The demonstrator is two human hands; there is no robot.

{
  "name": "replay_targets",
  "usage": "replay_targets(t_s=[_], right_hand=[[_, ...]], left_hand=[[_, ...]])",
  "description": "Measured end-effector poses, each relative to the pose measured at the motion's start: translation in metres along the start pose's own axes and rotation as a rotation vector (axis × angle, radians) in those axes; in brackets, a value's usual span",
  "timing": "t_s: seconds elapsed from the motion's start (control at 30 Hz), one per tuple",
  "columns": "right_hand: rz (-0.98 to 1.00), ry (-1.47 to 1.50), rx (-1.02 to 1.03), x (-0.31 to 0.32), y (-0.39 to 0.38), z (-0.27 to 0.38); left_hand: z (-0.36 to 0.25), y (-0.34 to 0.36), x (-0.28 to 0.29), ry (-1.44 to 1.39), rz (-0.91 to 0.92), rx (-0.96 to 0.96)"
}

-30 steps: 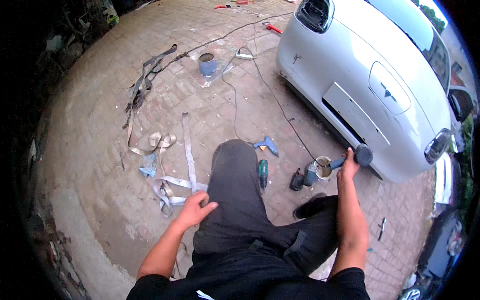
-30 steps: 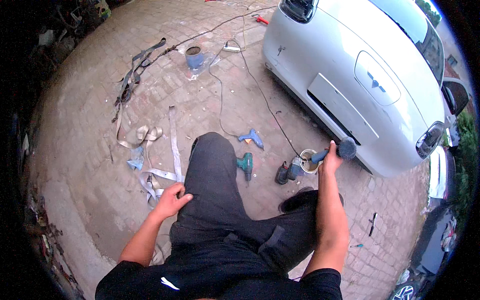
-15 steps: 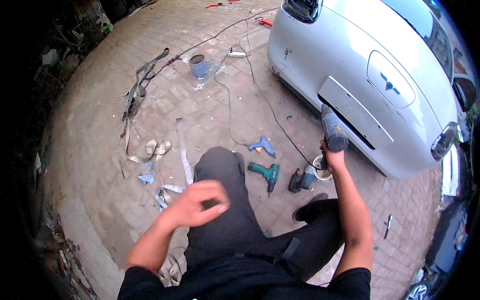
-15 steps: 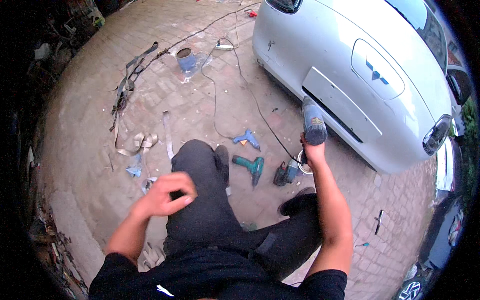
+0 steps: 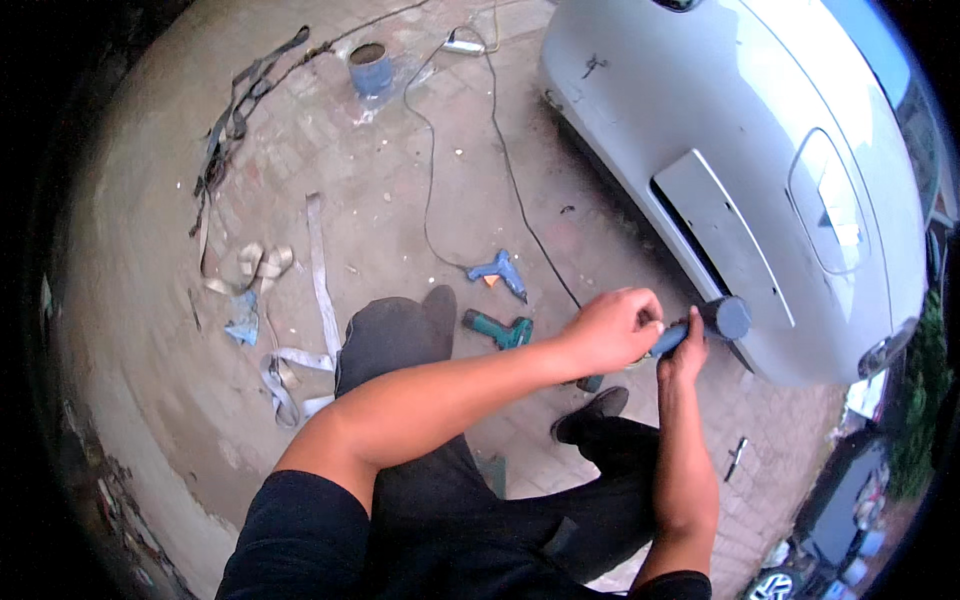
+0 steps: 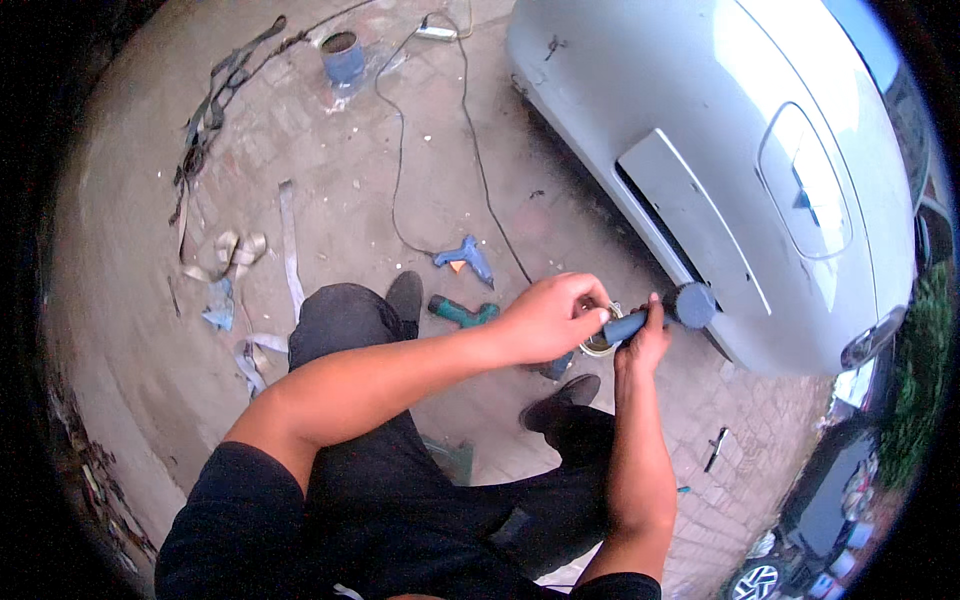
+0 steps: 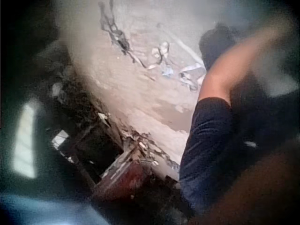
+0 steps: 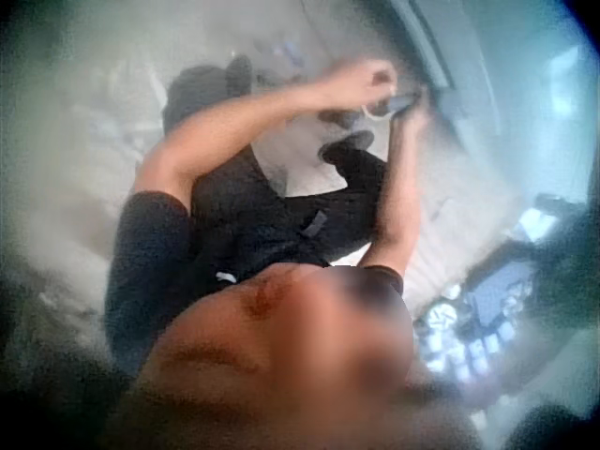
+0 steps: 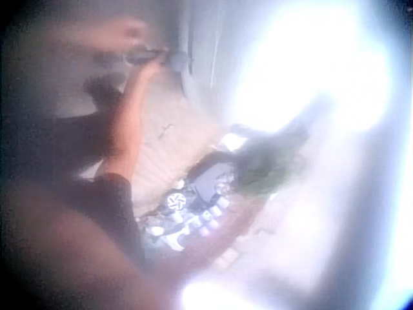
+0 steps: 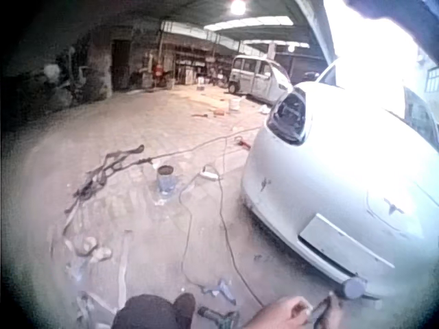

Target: The person removes the front bumper cover of a white car using a screwdriver, then uses a heat gun on the bumper area, and finally uses a screwdriver to work on the bumper plate. The person also closes the car hood during the process.

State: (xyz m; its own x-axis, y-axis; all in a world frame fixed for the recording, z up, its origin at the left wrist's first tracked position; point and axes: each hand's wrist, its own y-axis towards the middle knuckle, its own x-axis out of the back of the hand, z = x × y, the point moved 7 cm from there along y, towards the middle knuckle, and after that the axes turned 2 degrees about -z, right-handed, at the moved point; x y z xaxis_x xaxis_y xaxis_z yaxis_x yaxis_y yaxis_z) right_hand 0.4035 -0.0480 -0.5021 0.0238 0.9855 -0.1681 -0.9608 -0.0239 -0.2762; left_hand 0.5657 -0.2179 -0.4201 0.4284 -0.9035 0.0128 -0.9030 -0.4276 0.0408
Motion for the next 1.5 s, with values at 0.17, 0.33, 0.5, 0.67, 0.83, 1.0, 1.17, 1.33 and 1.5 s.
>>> replay_targets(t_s=[0.17,0.33,0.5,0.67,0.83,1.0,1.17,1.33,1.5], right_hand=[[0.267,-0.19,0.048,-0.02,0.005,-0.02],[0.407,-0.262,0.007,-0.038,-0.006,-0.035],[0.535,-0.597,0.256,-0.053,-0.021,-0.028],[0.424,-0.256,0.059,-0.032,0.001,-0.042],[0.224,-0.393,0.164,-0.021,0.002,-0.035],[0.249,-0.428,0.056,-0.014,0.004,-0.041],[0.579,-0.377,-0.005,-0.029,-0.013,-0.052],[0.521,-0.395,0.041,-0.032,-0.019,-0.049],[0.129,-0.296,0.122,-0.004,0.011,-0.032]], left_hand=[[-0.01,0.024,0.001,-0.181,-0.206,0.018],[0.009,0.037,0.009,-0.101,-0.455,0.064],[0.012,0.042,0.009,-0.1,-0.46,0.133],[0.005,0.037,0.011,-0.206,-0.429,0.097],[0.017,0.029,0.007,-0.278,-0.358,0.178],[0.026,0.025,0.0,-0.36,-0.297,0.287],[0.025,0.028,0.001,-0.364,-0.324,0.324],[0.03,0.033,0.003,-0.308,-0.34,0.323],[0.039,0.034,-0.002,-0.312,-0.33,0.33]])
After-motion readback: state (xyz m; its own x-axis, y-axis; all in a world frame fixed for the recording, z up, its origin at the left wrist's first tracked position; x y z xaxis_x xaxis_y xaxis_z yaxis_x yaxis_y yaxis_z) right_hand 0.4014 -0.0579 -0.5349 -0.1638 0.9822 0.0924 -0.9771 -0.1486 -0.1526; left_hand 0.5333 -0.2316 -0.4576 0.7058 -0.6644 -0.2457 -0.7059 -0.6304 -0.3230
